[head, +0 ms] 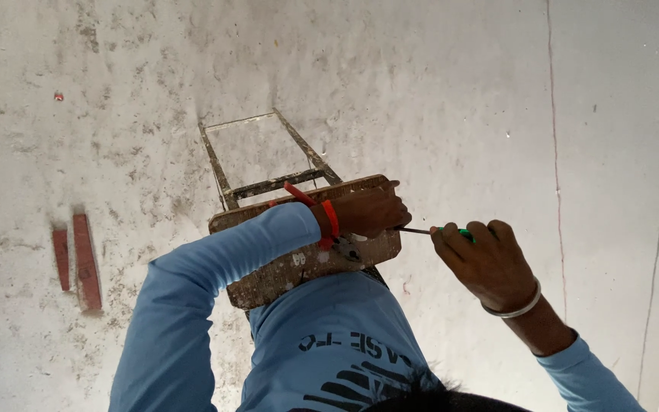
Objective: The person stands on a step ladder and uses a screwdriver to work on a white electrical socket plate resting on a wooden board, then moves to the ceiling conduit and uses red-handled pliers to strip insulation from red and black wires and twist the exposed ends together by hand.
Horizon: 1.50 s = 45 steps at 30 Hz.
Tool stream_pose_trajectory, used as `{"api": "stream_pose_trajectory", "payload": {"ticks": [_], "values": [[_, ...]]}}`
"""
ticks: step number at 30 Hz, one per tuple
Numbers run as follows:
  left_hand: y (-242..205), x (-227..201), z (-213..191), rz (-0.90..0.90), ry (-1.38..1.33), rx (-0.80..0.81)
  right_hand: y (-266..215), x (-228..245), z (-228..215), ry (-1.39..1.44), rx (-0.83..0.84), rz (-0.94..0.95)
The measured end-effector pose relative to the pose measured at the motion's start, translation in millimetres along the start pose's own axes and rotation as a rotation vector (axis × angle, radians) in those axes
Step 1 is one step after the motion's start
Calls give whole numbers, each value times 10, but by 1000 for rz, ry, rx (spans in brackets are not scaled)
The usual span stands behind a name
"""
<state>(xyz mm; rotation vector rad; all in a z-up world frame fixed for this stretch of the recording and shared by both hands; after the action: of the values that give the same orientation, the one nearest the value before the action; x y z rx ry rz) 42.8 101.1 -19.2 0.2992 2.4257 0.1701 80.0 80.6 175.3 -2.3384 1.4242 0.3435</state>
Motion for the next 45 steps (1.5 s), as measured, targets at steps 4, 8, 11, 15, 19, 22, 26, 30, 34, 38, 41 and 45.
{"api": "stream_pose_trajectory", "payload": {"ticks": [4,8,11,15,19,22,26,30,34,38,41,45], "values": [[-8,-21,-128,-37,-108,33,-20,61,-35,-9,5,-26],[-45,-29,-222,-59,-188,111,-51,129,-17,-52,22,-76],[-33,-21,-229,-36,-223,54,19,119,-138,-80,18,-61],[-15,-52,-226,-19,-219,43,-57,184,-54,-87,26,-95],[-38,-81,-337,-57,-196,70,-102,288,-45,-221,-7,-153],[-32,-55,-293,-75,-186,109,-112,313,-44,-242,-6,-154],[1,-14,-179,-72,-337,85,-171,339,-44,-269,-18,-158],[-23,14,-152,-65,-223,97,-210,308,-24,-224,3,-141],[-90,-60,-422,-74,-295,47,-249,278,21,-227,13,-150],[-98,-131,-586,-97,-334,83,-255,231,11,-203,15,-137],[-90,-40,-418,-157,-326,137,-262,217,1,-152,4,-117],[-31,3,-300,-116,-395,105,-257,186,30,-109,40,-109]]}}
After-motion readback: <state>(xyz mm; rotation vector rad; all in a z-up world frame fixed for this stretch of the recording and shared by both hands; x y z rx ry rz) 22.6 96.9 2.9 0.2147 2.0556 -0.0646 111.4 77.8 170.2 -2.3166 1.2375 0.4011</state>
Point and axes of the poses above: each hand's wrist, its own y-axis towards the middle knuckle, its own z-axis out of the palm, x = y × z, the point moved 9 cm from there along y, towards the middle knuckle, and after that the axes turned 3 degrees about -z, right-handed, at the moved point
